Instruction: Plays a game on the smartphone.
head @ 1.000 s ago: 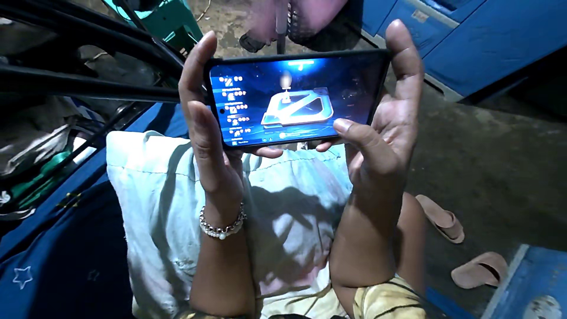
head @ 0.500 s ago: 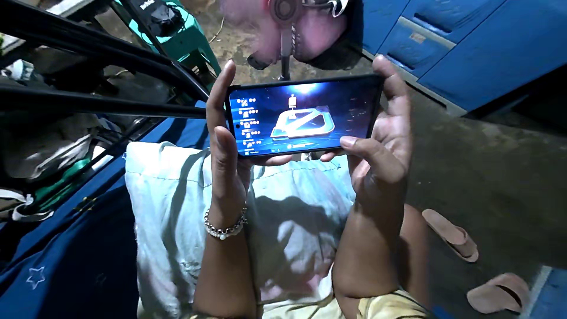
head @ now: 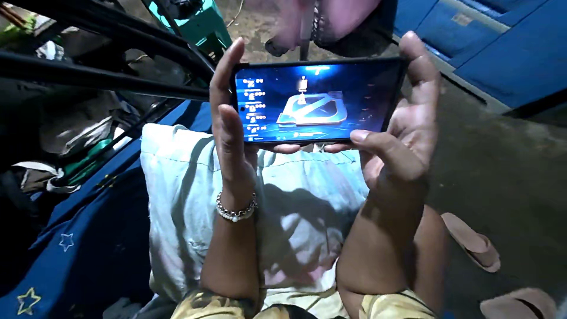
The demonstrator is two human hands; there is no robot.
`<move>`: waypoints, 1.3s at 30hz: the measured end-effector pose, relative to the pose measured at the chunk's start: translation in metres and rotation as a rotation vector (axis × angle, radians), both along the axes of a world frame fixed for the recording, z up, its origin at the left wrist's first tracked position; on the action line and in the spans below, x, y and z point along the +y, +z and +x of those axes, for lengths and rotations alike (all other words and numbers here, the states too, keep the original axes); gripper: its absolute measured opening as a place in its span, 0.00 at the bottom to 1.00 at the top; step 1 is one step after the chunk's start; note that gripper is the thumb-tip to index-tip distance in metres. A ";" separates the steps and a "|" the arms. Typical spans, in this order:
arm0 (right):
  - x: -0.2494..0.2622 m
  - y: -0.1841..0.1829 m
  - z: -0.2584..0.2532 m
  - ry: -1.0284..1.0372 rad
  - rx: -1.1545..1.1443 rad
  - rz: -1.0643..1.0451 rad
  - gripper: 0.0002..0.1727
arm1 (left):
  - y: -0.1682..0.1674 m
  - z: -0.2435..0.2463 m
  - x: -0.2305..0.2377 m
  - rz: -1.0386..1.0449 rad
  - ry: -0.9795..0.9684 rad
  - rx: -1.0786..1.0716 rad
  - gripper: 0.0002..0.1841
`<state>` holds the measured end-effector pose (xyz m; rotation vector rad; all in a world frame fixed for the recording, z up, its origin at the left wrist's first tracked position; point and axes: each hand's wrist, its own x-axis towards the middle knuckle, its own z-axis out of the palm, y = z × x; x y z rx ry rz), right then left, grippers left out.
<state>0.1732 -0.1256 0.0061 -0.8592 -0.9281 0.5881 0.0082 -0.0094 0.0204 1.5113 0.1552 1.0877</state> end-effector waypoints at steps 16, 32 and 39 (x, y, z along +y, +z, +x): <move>0.007 -0.006 -0.003 -0.011 -0.070 0.074 0.56 | 0.001 0.003 0.003 0.017 0.077 -0.044 0.35; 0.006 -0.006 -0.001 -0.021 -0.027 0.054 0.47 | 0.000 0.005 0.004 0.019 0.064 -0.075 0.34; 0.004 -0.003 -0.002 -0.027 0.001 0.035 0.45 | -0.001 0.006 0.005 0.017 0.048 -0.091 0.35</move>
